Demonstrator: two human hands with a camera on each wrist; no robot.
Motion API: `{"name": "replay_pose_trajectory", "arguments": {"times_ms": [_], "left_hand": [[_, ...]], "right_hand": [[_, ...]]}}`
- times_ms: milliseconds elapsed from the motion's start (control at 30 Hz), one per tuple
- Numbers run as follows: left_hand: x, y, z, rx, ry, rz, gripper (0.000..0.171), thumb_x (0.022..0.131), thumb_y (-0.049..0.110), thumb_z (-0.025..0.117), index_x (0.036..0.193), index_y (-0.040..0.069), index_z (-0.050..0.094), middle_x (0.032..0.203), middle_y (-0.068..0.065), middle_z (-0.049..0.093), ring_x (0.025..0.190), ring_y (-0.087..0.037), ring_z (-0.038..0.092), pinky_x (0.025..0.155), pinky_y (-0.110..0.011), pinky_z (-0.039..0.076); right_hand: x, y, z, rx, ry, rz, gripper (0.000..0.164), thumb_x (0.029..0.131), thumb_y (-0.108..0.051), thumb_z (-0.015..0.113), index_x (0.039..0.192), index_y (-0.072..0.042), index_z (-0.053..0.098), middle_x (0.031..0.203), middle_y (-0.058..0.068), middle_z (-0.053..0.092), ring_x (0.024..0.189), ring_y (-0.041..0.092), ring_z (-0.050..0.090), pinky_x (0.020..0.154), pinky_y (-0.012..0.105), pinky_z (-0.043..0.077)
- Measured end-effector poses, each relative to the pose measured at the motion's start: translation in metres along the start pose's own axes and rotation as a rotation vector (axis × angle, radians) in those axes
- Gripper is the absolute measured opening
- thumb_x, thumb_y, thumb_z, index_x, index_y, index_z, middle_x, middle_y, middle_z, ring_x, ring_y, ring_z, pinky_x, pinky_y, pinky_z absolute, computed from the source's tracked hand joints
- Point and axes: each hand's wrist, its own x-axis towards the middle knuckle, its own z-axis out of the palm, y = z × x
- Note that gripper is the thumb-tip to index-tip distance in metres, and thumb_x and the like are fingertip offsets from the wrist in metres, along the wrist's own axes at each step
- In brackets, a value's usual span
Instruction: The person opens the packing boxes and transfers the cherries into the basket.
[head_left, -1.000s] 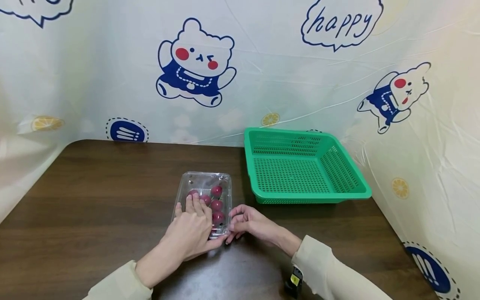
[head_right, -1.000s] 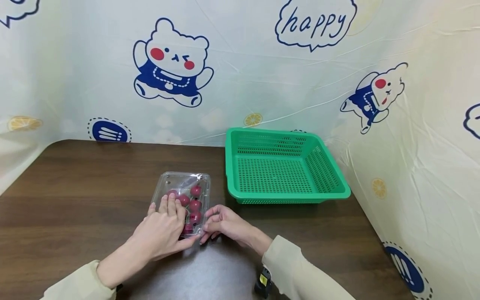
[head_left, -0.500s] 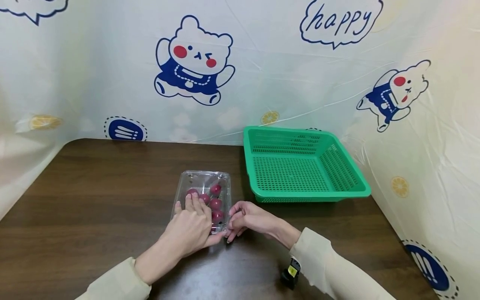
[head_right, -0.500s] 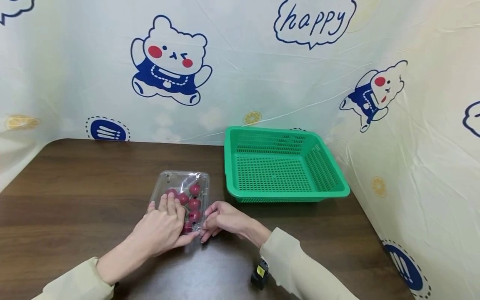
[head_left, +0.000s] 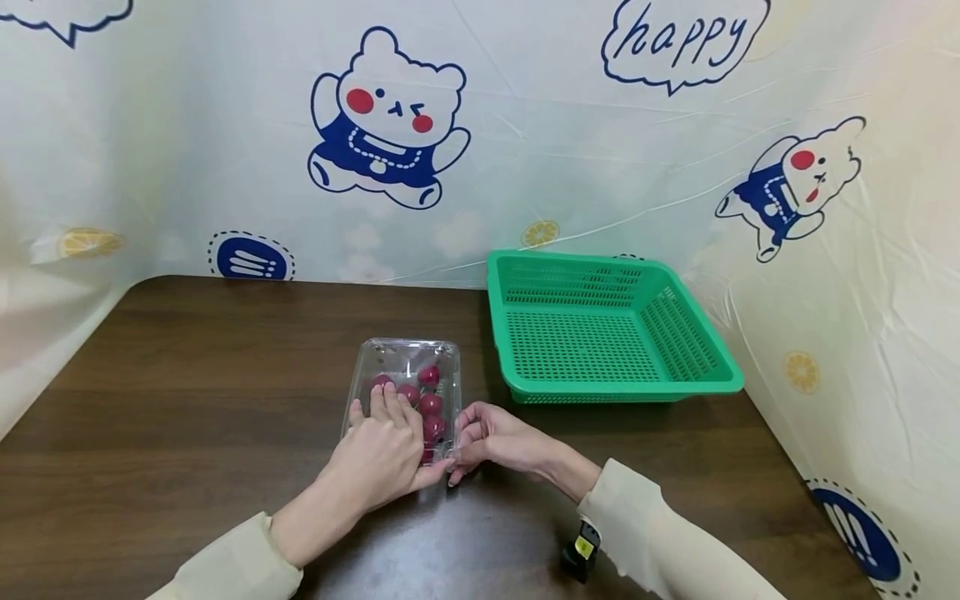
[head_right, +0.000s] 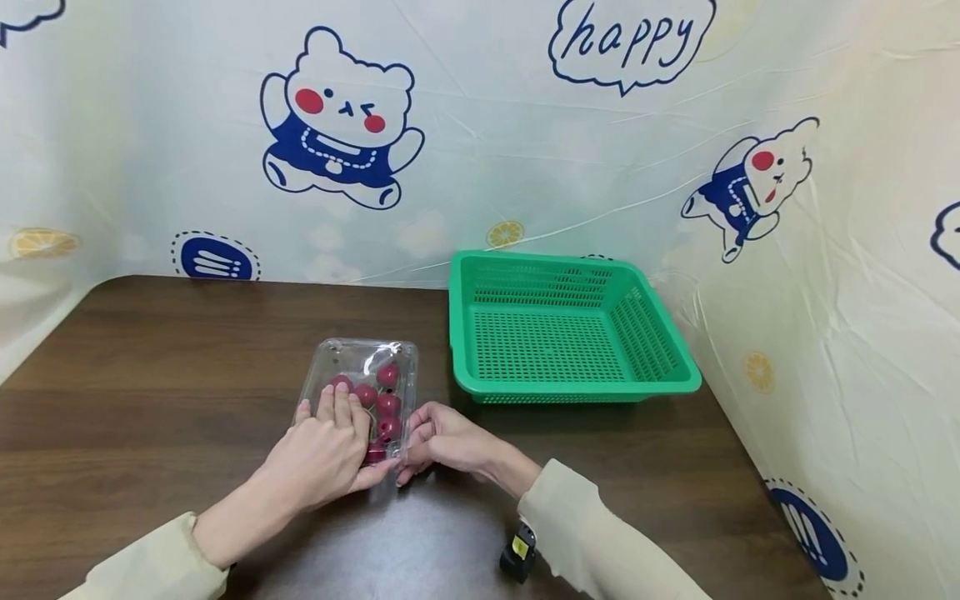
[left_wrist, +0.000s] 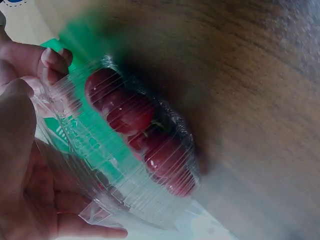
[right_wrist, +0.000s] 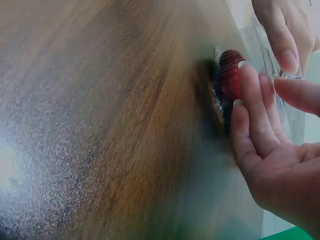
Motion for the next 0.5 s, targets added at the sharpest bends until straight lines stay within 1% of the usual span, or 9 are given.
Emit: {"name": "replay_pose_trajectory", "arguments": {"times_ms": [67,167,233,333,500], "left_hand": [[0.000,0.000,0.000,0.006,0.000,0.000,0.093,0.079,0.071,0.048,0.100,-0.017,0.067,0.103,-0.039,0.069,0.094,-0.047,0.068,0.064,-0.057,0.059],[0.001,0.000,-0.001,0.012,-0.001,0.002,0.094,0.078,0.072,0.048,0.099,-0.018,0.067,0.102,-0.039,0.069,0.092,-0.048,0.068,0.063,-0.056,0.059],[0.002,0.001,-0.002,0.016,-0.003,0.004,0.095,0.078,0.073,0.048,0.097,-0.018,0.068,0.101,-0.039,0.069,0.091,-0.048,0.068,0.061,-0.055,0.059],[0.005,0.001,-0.005,0.010,-0.024,0.003,0.096,0.078,0.074,0.048,0.097,-0.017,0.068,0.100,-0.039,0.070,0.089,-0.048,0.069,0.060,-0.054,0.059],[0.008,0.003,-0.012,-0.015,-0.093,-0.034,0.095,0.075,0.076,0.051,0.099,-0.014,0.069,0.103,-0.036,0.071,0.092,-0.046,0.069,0.062,-0.051,0.060]], "right_hand": [[-0.001,-0.001,-0.001,-0.003,-0.001,0.006,0.027,0.085,0.003,0.058,0.109,0.002,0.044,0.082,0.020,0.073,0.063,0.014,0.071,0.071,0.028,0.059],[-0.001,-0.002,-0.001,0.001,0.007,0.022,0.027,0.085,0.003,0.058,0.107,0.001,0.045,0.076,0.009,0.073,0.062,0.015,0.070,0.070,0.029,0.060],[-0.002,-0.002,-0.002,0.003,0.011,0.034,0.026,0.085,0.004,0.059,0.106,0.001,0.045,0.074,0.006,0.071,0.061,0.015,0.070,0.070,0.030,0.060],[-0.002,-0.004,-0.003,-0.004,0.010,0.043,0.026,0.085,0.004,0.059,0.107,0.002,0.045,0.076,0.008,0.071,0.062,0.016,0.070,0.070,0.032,0.060],[-0.002,-0.005,-0.006,-0.023,0.004,0.070,0.026,0.087,-0.001,0.060,0.109,0.003,0.046,0.082,0.014,0.074,0.066,0.018,0.072,0.074,0.038,0.060]]}}
